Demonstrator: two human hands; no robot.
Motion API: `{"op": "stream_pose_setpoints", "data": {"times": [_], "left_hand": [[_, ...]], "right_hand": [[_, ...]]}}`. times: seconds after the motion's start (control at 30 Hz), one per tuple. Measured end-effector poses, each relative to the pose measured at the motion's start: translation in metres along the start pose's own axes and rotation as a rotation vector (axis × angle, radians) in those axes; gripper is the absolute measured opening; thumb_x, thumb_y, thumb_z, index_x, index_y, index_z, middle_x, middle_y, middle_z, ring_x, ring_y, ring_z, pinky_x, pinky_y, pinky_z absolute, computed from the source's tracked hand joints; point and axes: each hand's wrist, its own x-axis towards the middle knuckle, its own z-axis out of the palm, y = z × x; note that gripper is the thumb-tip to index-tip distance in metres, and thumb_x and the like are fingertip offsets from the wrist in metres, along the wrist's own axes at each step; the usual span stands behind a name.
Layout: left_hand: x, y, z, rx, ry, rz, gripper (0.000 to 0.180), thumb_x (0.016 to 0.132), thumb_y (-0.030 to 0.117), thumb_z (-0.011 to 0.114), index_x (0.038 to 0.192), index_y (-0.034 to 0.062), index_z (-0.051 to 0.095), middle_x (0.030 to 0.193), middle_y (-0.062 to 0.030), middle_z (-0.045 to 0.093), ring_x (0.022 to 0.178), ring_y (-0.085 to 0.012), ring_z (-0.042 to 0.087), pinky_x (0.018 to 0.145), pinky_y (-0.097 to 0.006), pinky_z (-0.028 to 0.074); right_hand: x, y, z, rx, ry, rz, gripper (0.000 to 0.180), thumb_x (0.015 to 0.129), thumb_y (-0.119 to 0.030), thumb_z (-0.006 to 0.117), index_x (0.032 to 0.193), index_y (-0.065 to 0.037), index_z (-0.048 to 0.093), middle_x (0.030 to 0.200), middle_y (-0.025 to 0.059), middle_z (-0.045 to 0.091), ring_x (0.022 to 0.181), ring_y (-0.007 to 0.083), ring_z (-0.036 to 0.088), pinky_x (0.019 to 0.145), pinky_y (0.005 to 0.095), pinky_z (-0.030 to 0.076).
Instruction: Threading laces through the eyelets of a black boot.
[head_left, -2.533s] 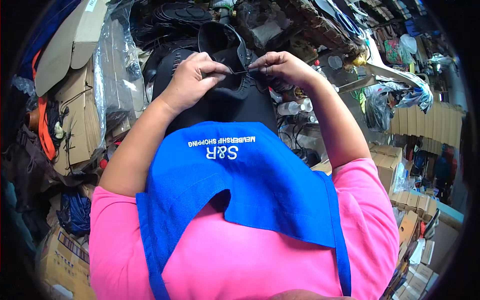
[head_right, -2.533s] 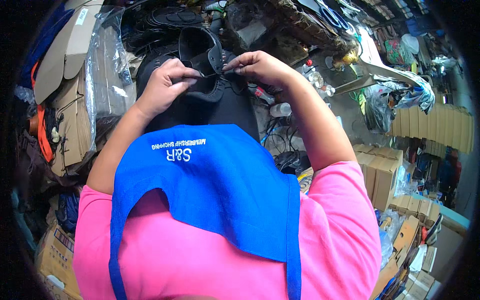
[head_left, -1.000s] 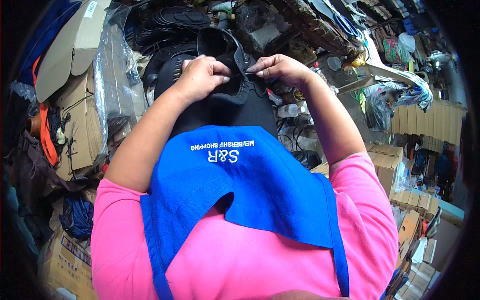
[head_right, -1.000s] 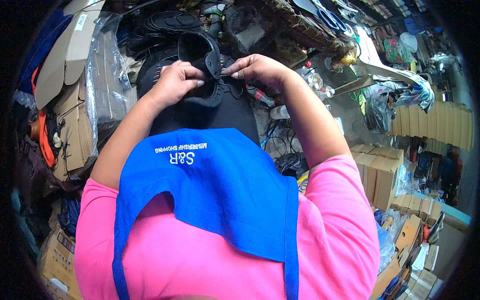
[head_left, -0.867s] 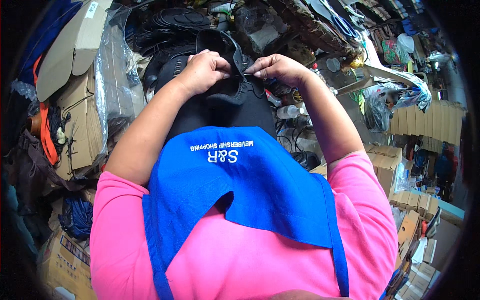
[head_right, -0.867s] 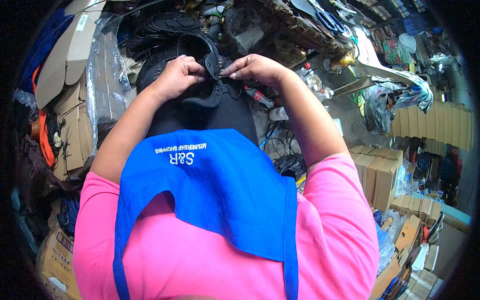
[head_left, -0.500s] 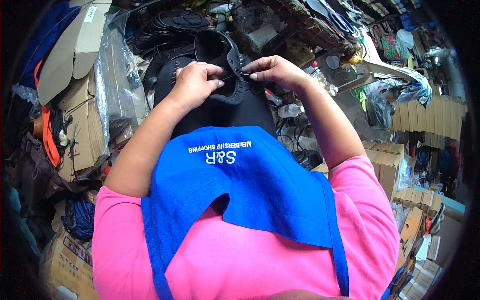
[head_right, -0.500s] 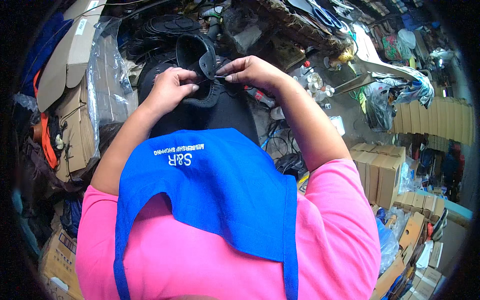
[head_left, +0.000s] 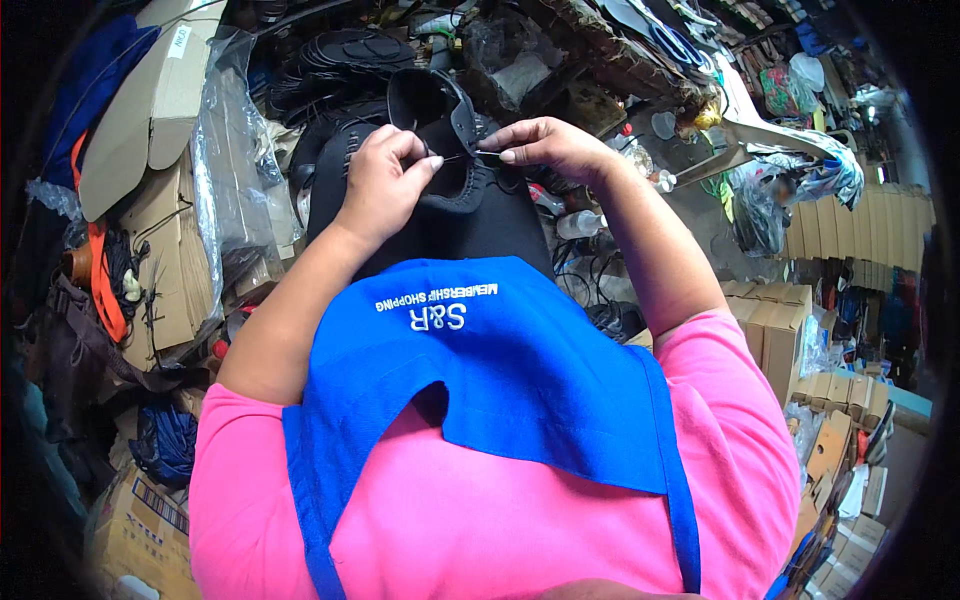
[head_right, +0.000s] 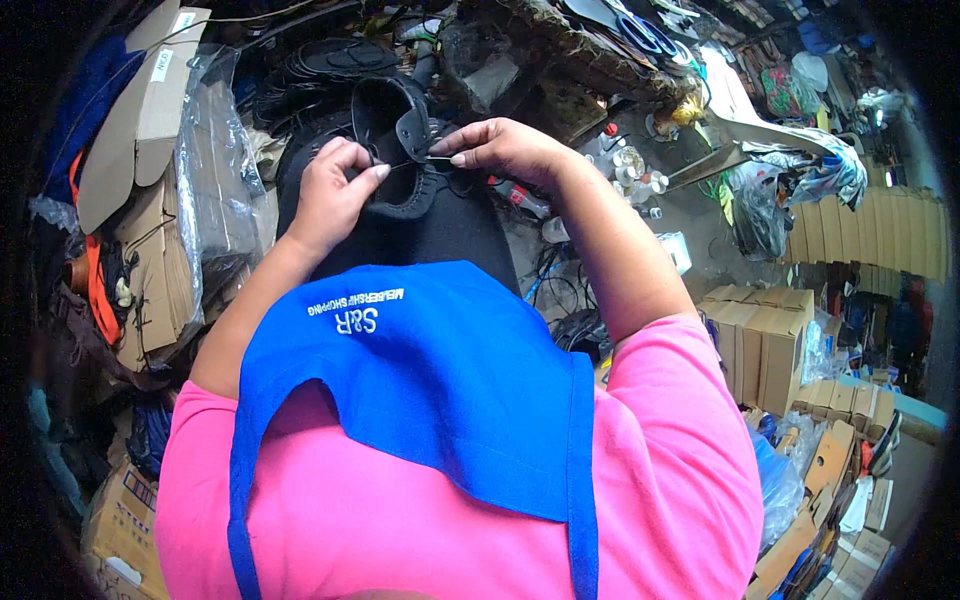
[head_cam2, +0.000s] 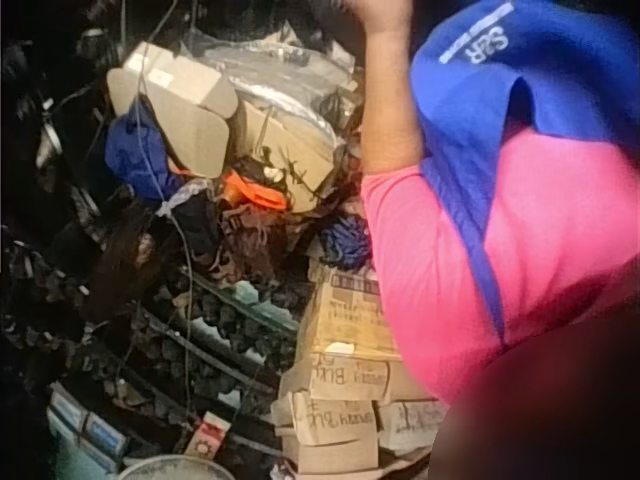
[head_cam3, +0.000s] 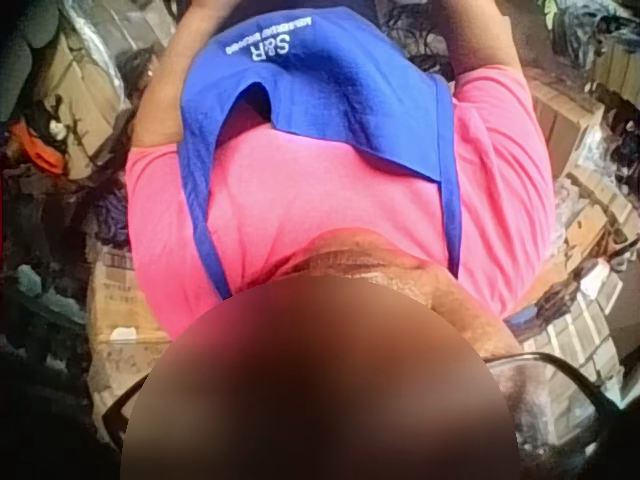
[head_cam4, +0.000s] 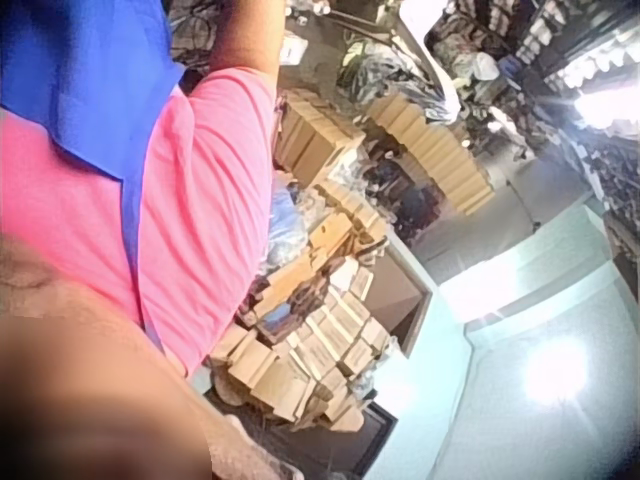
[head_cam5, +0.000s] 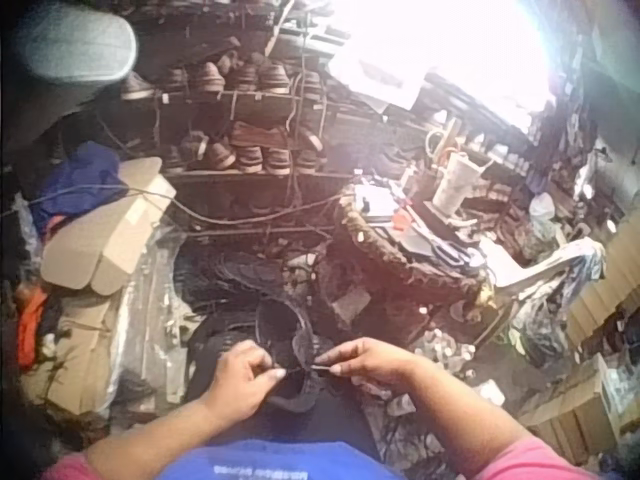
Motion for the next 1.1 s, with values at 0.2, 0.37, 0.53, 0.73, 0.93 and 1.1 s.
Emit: {"op": "stream_pose_setpoints", "data": {"times": [0.2, 0.37, 0.53, 0.73, 0.93, 1.1], "left_hand": [[0.040, -0.006, -0.006, 0.240, -0.011, 0.209, 0.013, 0.078, 0.016, 0.065, 0.086, 0.0054, 0.066, 0.087, -0.0084, 0.063, 0.087, -0.0254, 0.060, 0.076, -0.035, 0.046], [0.073, -0.004, 0.010, 0.473, -0.151, 0.110, 0.012, 0.078, 0.020, 0.065, 0.084, 0.0099, 0.067, 0.085, -0.0065, 0.062, 0.089, -0.0262, 0.060, 0.079, -0.037, 0.045], [0.042, -0.017, -0.004, 0.257, -0.043, -0.017, 0.019, 0.076, 0.023, 0.070, 0.085, 0.0065, 0.067, 0.084, -0.0107, 0.063, 0.077, -0.0297, 0.060, 0.070, -0.038, 0.048], [0.008, -0.010, -0.004, 0.315, -0.248, -0.066, 0.019, 0.072, 0.020, 0.071, 0.091, 0.0172, 0.071, 0.089, -0.0020, 0.066, 0.098, -0.0219, 0.055, 0.088, -0.041, 0.036], [0.006, 0.001, -0.003, 0.222, 0.059, 0.038, 0.023, 0.068, 0.015, 0.073, 0.091, 0.0125, 0.072, 0.084, -0.0057, 0.067, 0.089, -0.0239, 0.060, 0.083, -0.036, 0.046], [0.005, -0.010, -0.003, 0.258, -0.118, -0.054, 0.019, 0.071, 0.019, 0.072, 0.090, 0.0163, 0.072, 0.087, -0.0017, 0.067, 0.094, -0.0228, 0.057, 0.086, -0.037, 0.040]], "right_hand": [[0.002, -0.003, 0.001, 0.008, -0.022, 0.027, 0.034, 0.085, -0.008, 0.064, 0.118, -0.003, 0.061, 0.108, 0.0020, 0.065, 0.098, 0.0087, 0.058, 0.093, 0.0253, 0.042], [0.002, 0.000, 0.001, -0.007, 0.000, -0.007, 0.034, 0.084, -0.007, 0.065, 0.118, -0.003, 0.061, 0.106, 0.0008, 0.066, 0.097, 0.0081, 0.057, 0.092, 0.0248, 0.043], [-0.002, -0.002, 0.002, -0.041, 0.005, 0.005, 0.033, 0.085, -0.007, 0.065, 0.118, -0.003, 0.061, 0.106, 0.0009, 0.066, 0.096, 0.0074, 0.057, 0.090, 0.0242, 0.043], [0.000, -0.005, 0.002, -0.083, 0.008, -0.010, 0.033, 0.086, -0.008, 0.064, 0.118, -0.002, 0.061, 0.105, 0.0015, 0.066, 0.094, 0.0074, 0.058, 0.089, 0.0242, 0.045], [0.004, -0.001, 0.004, -0.073, 0.016, -0.021, 0.032, 0.086, -0.007, 0.064, 0.117, -0.002, 0.061, 0.104, 0.0021, 0.066, 0.095, 0.0083, 0.059, 0.090, 0.0247, 0.045], [0.004, -0.002, 0.005, -0.072, 0.027, -0.022, 0.032, 0.085, -0.006, 0.064, 0.116, -0.002, 0.061, 0.104, 0.0025, 0.066, 0.095, 0.0087, 0.059, 0.090, 0.0248, 0.045]]}}
